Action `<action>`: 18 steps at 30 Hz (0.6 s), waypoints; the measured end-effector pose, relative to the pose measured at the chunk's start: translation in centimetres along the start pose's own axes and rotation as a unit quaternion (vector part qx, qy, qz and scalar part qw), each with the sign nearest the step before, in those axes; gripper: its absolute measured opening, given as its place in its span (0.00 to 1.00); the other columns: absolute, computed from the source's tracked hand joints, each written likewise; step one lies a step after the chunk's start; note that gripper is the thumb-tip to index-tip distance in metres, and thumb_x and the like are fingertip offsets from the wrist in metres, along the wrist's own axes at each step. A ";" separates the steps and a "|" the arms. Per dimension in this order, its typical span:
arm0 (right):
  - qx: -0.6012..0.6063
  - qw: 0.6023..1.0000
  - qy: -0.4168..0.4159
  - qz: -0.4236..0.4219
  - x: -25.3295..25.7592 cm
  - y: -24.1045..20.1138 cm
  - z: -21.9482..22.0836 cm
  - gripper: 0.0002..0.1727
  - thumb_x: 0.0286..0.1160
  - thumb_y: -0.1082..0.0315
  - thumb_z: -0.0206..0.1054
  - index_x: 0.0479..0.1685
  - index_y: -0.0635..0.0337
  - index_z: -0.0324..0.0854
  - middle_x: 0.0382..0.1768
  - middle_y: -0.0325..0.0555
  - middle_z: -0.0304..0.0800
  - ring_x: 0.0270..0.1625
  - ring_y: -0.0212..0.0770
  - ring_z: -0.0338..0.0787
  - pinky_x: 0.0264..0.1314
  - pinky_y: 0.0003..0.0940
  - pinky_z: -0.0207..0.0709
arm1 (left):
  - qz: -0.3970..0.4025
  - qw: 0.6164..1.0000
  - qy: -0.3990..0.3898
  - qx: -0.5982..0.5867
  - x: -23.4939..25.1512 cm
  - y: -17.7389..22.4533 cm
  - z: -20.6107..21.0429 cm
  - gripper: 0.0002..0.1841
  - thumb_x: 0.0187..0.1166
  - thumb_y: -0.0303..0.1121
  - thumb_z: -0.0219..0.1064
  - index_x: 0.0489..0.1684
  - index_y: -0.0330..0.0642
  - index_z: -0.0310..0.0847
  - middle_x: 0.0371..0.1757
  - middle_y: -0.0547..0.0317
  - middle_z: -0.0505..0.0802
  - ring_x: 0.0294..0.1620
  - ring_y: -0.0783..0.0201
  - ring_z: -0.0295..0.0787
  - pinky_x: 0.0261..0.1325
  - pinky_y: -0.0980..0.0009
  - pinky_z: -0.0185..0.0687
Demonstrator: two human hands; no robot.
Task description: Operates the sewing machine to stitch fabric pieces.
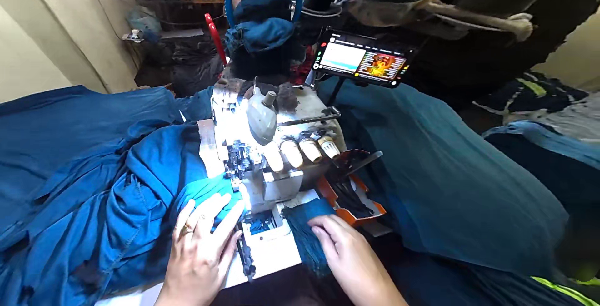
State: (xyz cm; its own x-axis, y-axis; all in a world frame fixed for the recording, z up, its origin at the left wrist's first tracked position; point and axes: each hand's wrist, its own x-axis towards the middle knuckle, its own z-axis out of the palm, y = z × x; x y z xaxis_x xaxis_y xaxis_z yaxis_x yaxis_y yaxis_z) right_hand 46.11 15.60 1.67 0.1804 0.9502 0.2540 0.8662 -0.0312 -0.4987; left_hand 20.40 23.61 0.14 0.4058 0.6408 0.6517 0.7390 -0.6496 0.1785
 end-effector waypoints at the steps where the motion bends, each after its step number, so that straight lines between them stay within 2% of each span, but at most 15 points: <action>1: 0.014 1.000 0.004 0.003 0.0 0.2 -0.4 0.11 0.78 0.72 0.63 0.45 0.61 0.92 0.41 0.50 0.94 0.46 0.49 0.95 0.53 0.47 0.89 | 0.000 1.000 -0.001 -0.004 0.0 0.0 -0.1 0.19 0.85 0.54 0.55 0.67 0.68 0.86 0.69 0.57 0.91 0.76 0.57 0.82 0.85 0.49 0.57; 5: 0.007 1.000 -0.010 0.002 0.0 -0.1 0.0 0.11 0.75 0.65 0.70 0.46 0.62 0.92 0.41 0.51 0.93 0.42 0.48 0.94 0.48 0.45 0.90 | -0.006 1.000 0.013 -0.009 0.0 0.3 0.1 0.19 0.85 0.51 0.57 0.67 0.67 0.87 0.67 0.56 0.91 0.74 0.55 0.83 0.85 0.46 0.57; 7: -0.019 1.000 -0.017 0.004 0.1 -0.6 0.8 0.10 0.72 0.68 0.73 0.47 0.63 0.92 0.42 0.54 0.92 0.47 0.53 0.94 0.53 0.49 0.89 | -0.011 1.000 0.018 -0.006 0.0 0.4 0.2 0.18 0.84 0.51 0.57 0.66 0.67 0.87 0.66 0.56 0.91 0.74 0.55 0.83 0.85 0.46 0.57; 9: -0.036 0.999 0.016 -0.007 0.3 -0.6 1.7 0.06 0.68 0.75 0.72 0.41 0.61 0.91 0.38 0.52 0.92 0.46 0.53 0.94 0.51 0.49 0.89 | -0.013 1.000 0.017 -0.003 0.1 0.5 0.2 0.19 0.84 0.51 0.57 0.66 0.66 0.87 0.67 0.56 0.91 0.74 0.55 0.83 0.85 0.45 0.57; 11: -0.019 0.999 0.029 -0.002 0.4 -0.4 1.6 0.09 0.67 0.78 0.69 0.42 0.61 0.91 0.39 0.50 0.94 0.45 0.50 0.95 0.51 0.48 0.89 | -0.012 1.000 0.012 0.002 0.0 0.5 0.1 0.19 0.84 0.52 0.57 0.67 0.67 0.87 0.68 0.57 0.91 0.75 0.55 0.83 0.85 0.45 0.57; 14: 0.020 0.999 0.009 0.027 0.5 -0.2 1.1 0.12 0.69 0.77 0.67 0.50 0.61 0.89 0.43 0.48 0.94 0.45 0.44 0.94 0.50 0.41 0.89 | -0.014 1.000 0.003 -0.003 0.0 0.5 -0.1 0.20 0.85 0.52 0.55 0.68 0.66 0.86 0.69 0.56 0.91 0.75 0.54 0.83 0.85 0.43 0.57; 18: 0.036 0.997 -0.017 0.064 0.5 -0.2 0.9 0.13 0.71 0.74 0.68 0.53 0.61 0.90 0.42 0.48 0.93 0.44 0.44 0.93 0.50 0.42 0.88 | -0.018 0.999 -0.010 -0.044 0.0 0.8 -1.0 0.19 0.83 0.50 0.59 0.68 0.65 0.87 0.70 0.55 0.90 0.78 0.53 0.80 0.86 0.39 0.55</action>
State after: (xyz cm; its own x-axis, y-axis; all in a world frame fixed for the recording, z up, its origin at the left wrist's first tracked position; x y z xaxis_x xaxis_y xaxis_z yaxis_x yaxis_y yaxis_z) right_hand 45.59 16.33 1.12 0.2700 0.9499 0.1573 0.8011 -0.1310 -0.5840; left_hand 20.46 22.69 1.03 0.3909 0.6723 0.6286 0.7036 -0.6586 0.2668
